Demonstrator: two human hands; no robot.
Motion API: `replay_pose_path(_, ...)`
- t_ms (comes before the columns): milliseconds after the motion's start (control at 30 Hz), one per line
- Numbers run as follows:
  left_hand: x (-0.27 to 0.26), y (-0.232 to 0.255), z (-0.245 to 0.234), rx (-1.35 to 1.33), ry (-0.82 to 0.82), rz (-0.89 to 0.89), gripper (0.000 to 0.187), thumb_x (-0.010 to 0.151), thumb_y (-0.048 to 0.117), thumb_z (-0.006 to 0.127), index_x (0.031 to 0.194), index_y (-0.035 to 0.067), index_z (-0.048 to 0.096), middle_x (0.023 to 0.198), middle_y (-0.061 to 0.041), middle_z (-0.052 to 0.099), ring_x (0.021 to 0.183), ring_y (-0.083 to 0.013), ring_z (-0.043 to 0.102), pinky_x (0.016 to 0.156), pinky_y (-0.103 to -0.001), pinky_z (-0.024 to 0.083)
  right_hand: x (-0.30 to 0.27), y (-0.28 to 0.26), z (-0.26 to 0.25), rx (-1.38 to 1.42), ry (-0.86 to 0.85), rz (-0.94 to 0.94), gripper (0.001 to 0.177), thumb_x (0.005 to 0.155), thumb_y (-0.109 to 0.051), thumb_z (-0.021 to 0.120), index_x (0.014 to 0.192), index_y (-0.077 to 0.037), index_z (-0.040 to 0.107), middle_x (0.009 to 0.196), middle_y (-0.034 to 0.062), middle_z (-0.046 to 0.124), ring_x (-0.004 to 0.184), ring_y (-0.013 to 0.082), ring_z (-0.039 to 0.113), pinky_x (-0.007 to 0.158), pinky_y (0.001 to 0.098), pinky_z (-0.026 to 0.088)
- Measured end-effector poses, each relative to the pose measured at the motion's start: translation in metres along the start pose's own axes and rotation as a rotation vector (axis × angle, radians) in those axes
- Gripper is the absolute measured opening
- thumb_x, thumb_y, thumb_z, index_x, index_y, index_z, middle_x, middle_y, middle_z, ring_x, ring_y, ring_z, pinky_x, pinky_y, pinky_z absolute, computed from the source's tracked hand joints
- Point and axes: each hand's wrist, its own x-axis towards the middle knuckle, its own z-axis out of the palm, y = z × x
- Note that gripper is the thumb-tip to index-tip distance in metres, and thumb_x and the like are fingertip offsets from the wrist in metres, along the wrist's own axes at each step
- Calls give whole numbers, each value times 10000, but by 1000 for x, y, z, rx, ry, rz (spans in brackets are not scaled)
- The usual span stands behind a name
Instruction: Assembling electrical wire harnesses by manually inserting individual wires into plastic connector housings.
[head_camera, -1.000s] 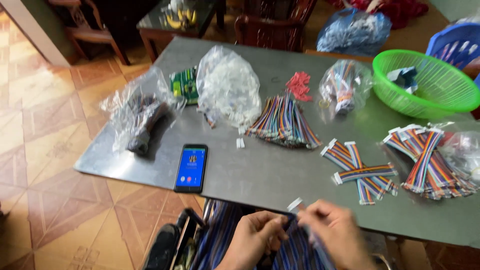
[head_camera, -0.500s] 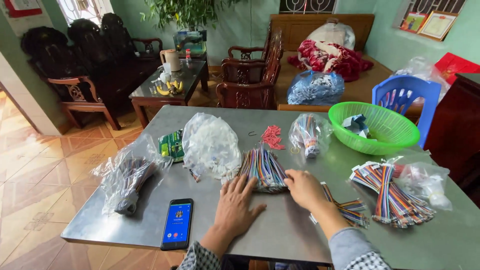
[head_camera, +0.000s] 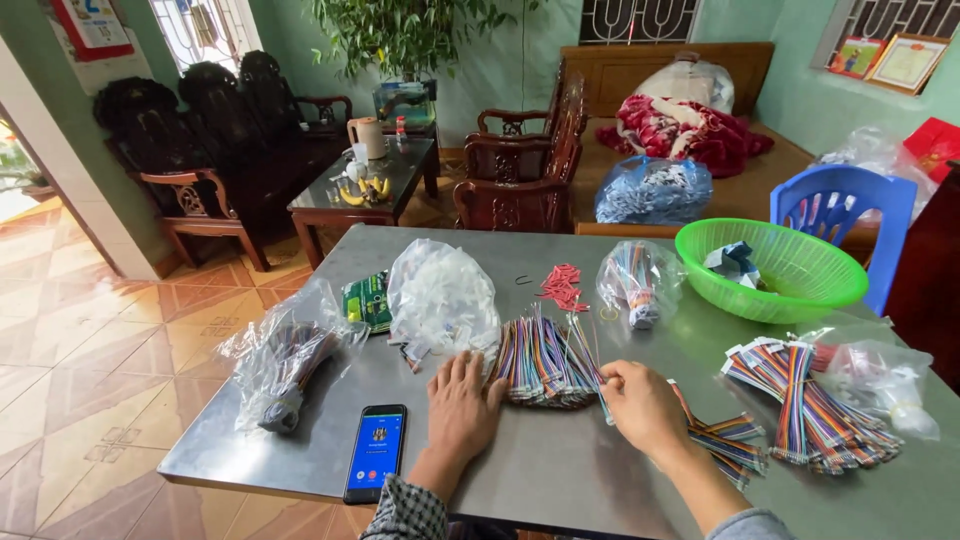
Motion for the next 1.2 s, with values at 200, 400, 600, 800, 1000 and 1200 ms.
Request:
replay_pose_path(200,-18,7,-4,-113,50,106,445,1016,471,455,1303,156,583,1314,-98,543,1240,-309,487,1084,-490,348,-10,-21,-11,437,-24,46,57,868,-153,750,826,-113,756,697,-41,683,613,101,523,655,253,466)
replay_pose_path(400,-63,50,-35,-191,238,193,507,975,414,611,1390,128,553,1381,-102,579,1279,-261,517,1092,-445,401,-52,-17,-2,1078,-221,145,113,918,47,726,816,29,681,556,104,557,493,145,479,503,286,389)
replay_pose_path(600,-103,90,-59,-711,-376,-203,235,824,369,840,798,144,780,731,36,775,686,-48,618,673,-247,494,-107,-33,-13,1095,-318,107,84,905,-15,756,843,26,719,561,100,611,483,126,538,391,242,353)
replay_pose_path(800,-117,74,-40,-1126,-414,-534,122,930,99,758,871,1,800,711,-79,761,574,-111,582,539,-252,444,-129,-38,-5,1061,-393,315,185,946,-104,720,943,62,803,544,157,600,415,119,394,382,235,247)
replay_pose_path(1000,-136,71,-19,-1234,-362,-536,195,961,87,751,797,3,686,630,-77,642,532,-140,572,496,-265,457,-148,-44,-8,917,-309,184,129,866,-46,822,759,18,788,668,79,711,570,159,568,574,290,499)
replay_pose_path(1200,-148,71,-9,-1285,-306,-545,215,956,66,750,774,-9,665,612,-95,616,513,-159,549,502,-274,464,-161,-32,3,977,-215,234,152,860,-34,818,733,44,785,603,101,655,522,167,520,521,300,443)
